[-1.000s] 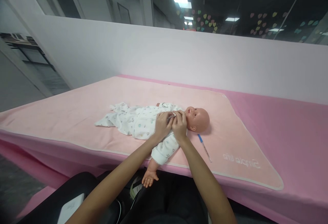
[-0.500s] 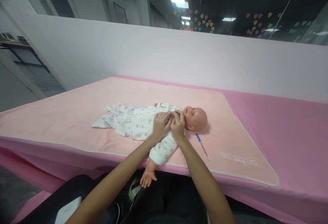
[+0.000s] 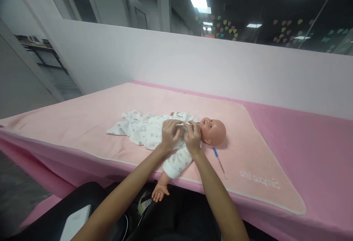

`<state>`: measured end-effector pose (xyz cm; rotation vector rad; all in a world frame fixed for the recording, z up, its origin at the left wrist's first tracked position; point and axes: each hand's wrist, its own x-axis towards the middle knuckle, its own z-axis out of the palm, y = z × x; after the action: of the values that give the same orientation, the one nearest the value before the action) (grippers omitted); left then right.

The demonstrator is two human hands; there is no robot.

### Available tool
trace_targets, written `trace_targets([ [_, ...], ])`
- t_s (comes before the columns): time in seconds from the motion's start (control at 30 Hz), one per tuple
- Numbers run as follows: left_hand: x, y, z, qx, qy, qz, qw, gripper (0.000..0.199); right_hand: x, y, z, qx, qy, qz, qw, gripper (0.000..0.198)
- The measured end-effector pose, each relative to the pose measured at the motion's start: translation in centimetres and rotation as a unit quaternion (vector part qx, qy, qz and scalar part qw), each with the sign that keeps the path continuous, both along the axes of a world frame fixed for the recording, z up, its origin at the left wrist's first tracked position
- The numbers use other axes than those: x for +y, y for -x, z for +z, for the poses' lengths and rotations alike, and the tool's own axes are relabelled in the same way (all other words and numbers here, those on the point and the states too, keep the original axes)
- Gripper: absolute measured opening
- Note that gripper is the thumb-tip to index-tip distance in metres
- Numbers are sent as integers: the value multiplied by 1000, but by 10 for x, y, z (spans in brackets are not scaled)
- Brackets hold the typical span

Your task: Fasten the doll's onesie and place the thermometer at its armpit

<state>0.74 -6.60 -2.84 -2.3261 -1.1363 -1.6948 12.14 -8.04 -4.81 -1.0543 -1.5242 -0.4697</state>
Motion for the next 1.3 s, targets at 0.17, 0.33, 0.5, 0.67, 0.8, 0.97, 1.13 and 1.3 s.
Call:
trace_targets([
  [0.17,9,29,-3,30,0,46,999,17,-3,7,8,-73,52,11,996,23],
  [0.33,8,40,-7,96,-8,46,994,17,-5,13,9,-93,62,13,994,16],
  [0.5,6,38,-9,130,-37,25,991,16,-5,15,7,-98,52,18,994,17],
  [0.67,5,37,-10,128,-46,36,990,14,-4,14,6,-96,55,22,994,18],
  [0.8,4,34,-11,124,-46,41,990,14,-4,15,8,-85,62,27,994,19],
  [0.97,7,34,-10,126,-37,31,991,16,-3,17,7,-60,76,40,995,22],
  [1.13,10,37,-10,100,-40,-9,994,14,-3,17,6,-41,75,38,996,17],
  [1.3,11,36,-12,76,-20,-14,997,13,-3,17,7,-50,76,19,996,15],
])
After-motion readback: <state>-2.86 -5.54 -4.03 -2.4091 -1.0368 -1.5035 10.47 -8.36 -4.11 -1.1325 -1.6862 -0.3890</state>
